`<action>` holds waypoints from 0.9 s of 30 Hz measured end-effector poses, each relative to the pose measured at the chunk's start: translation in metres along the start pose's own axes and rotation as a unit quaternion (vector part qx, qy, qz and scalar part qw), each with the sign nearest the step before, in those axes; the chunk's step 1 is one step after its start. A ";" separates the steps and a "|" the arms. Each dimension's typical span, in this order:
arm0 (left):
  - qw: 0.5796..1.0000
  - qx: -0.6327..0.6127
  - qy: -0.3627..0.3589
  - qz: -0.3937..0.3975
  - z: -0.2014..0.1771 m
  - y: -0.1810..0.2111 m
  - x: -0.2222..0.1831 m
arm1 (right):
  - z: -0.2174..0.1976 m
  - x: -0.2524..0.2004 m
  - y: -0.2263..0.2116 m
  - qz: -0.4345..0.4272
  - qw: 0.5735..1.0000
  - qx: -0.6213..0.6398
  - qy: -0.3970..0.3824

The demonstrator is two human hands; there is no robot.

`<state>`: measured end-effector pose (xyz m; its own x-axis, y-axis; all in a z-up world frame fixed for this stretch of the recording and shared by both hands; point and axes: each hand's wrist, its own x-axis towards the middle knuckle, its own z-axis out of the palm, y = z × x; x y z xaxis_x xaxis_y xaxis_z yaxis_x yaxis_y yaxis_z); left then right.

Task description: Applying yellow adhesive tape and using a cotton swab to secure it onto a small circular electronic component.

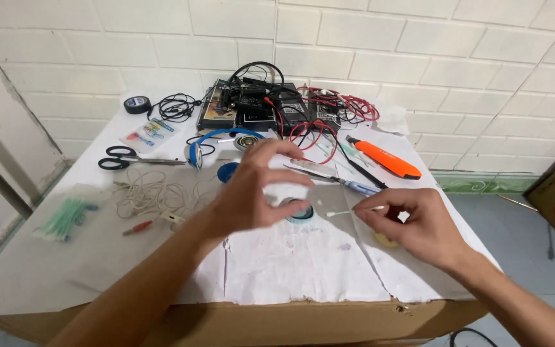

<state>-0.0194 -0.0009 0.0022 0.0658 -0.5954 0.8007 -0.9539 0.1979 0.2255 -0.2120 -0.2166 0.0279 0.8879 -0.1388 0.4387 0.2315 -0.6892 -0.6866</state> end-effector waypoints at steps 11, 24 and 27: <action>0.984 0.075 0.090 0.134 0.010 0.040 0.002 | 0.005 -0.008 0.012 0.048 0.981 0.179 0.062; 0.981 0.099 0.107 0.128 0.014 0.038 0.002 | 0.006 -0.009 0.009 0.047 0.978 0.197 0.045; 0.983 0.092 0.103 0.122 0.014 0.039 0.002 | 0.008 -0.010 0.006 0.050 0.978 0.197 0.052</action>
<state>-0.0609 -0.0054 0.0050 -0.1314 -0.3748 0.9178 -0.9843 0.1594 -0.0759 -0.2163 -0.2142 0.0146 0.8733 -0.2772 0.4006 0.2994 -0.3431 -0.8903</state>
